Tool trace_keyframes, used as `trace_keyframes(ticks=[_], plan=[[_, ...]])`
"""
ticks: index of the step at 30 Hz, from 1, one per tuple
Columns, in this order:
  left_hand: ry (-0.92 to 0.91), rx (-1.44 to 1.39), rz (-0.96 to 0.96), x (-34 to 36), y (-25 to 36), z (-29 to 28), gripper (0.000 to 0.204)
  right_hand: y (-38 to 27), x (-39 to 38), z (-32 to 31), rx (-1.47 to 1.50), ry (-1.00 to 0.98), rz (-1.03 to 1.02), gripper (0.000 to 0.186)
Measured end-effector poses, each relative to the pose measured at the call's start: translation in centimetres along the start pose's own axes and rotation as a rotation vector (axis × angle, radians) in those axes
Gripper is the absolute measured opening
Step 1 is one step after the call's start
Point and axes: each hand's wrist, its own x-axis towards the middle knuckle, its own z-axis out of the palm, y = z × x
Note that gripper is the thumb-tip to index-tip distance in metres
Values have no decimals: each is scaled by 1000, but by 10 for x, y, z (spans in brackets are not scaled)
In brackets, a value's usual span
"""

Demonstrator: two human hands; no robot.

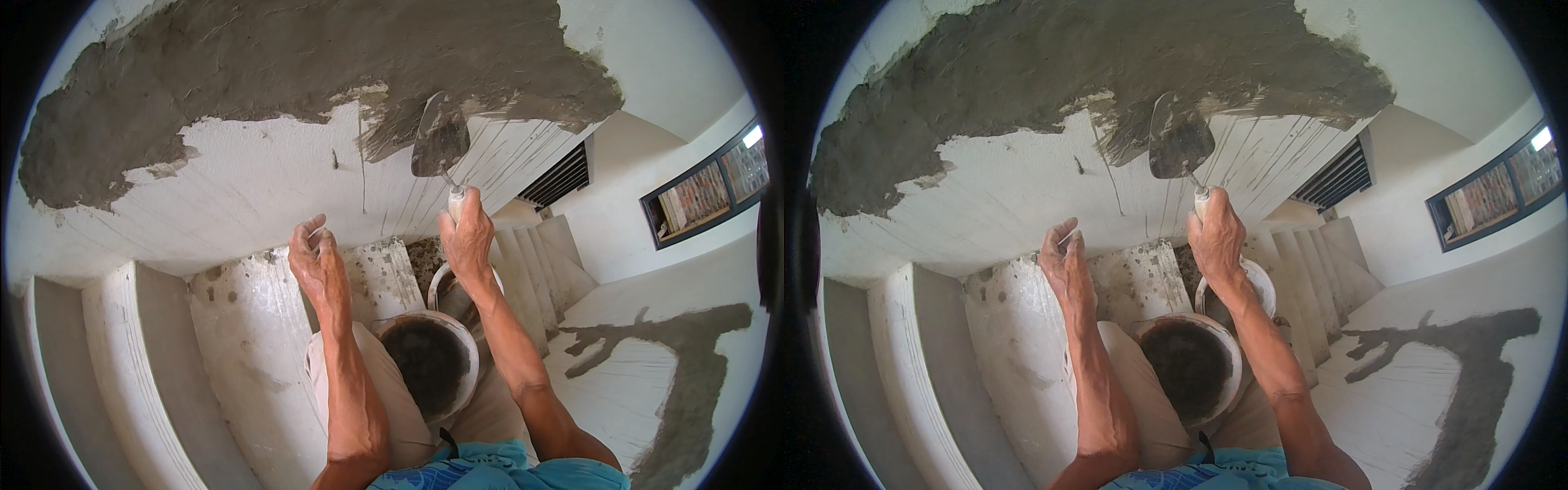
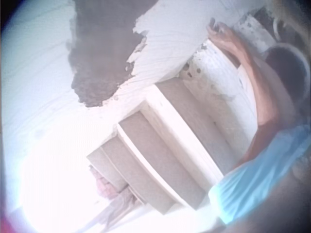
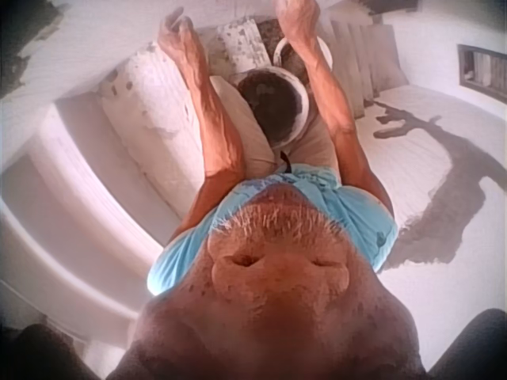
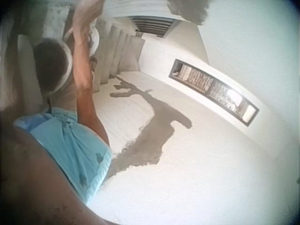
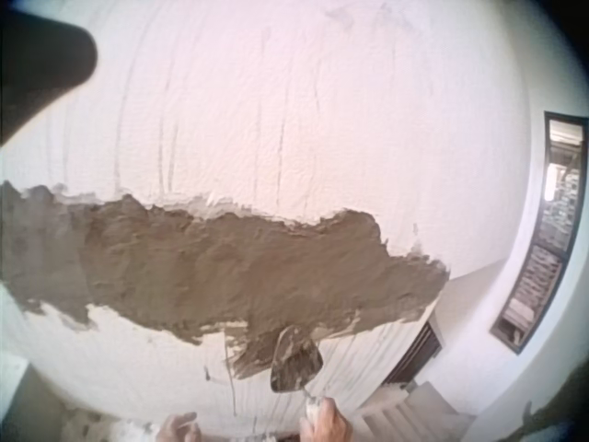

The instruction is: The person scoops cement from a bucket with a trowel and applies it to the wall above the stairs, smoothing the surface repeatedly. The person works on a specific section of the wall, repeatedly adding and smoothing the material.

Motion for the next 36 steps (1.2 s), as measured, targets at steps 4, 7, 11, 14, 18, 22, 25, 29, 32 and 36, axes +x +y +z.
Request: trace_keyframes(ticks=[4,7,11,14,18,22,25,29,32,36], plan=[[-4,-9,-2,-1,2,2,39,4,-13,11,-107,-81,-50,26],[-1,-5,-24,0,6,2,39,-1,-36,13,-130,-230,-96,23],[-6,15,25,1,3,-1,34,-2,-44,8,-68,-186,-98,29],[-3,42,32,1,2,-1,26,2,-33,4,-67,-107,-27,32],[11,22,28,1,-1,1,26,3,-16,9,-39,-27,35,31],[4,24,-9,0,5,3,25,3,-31,21,-72,-144,-38,30],[-10,21,45,3,1,-1,25,-6,-43,19,-19,-196,-123,31],[8,39,20,0,3,0,25,-15,-28,8,9,-83,-46,32],[15,55,6,0,2,1,25,-17,-6,4,15,-33,19,32],[-3,53,10,1,2,2,25,-17,-3,14,-46,-3,-80,32]])
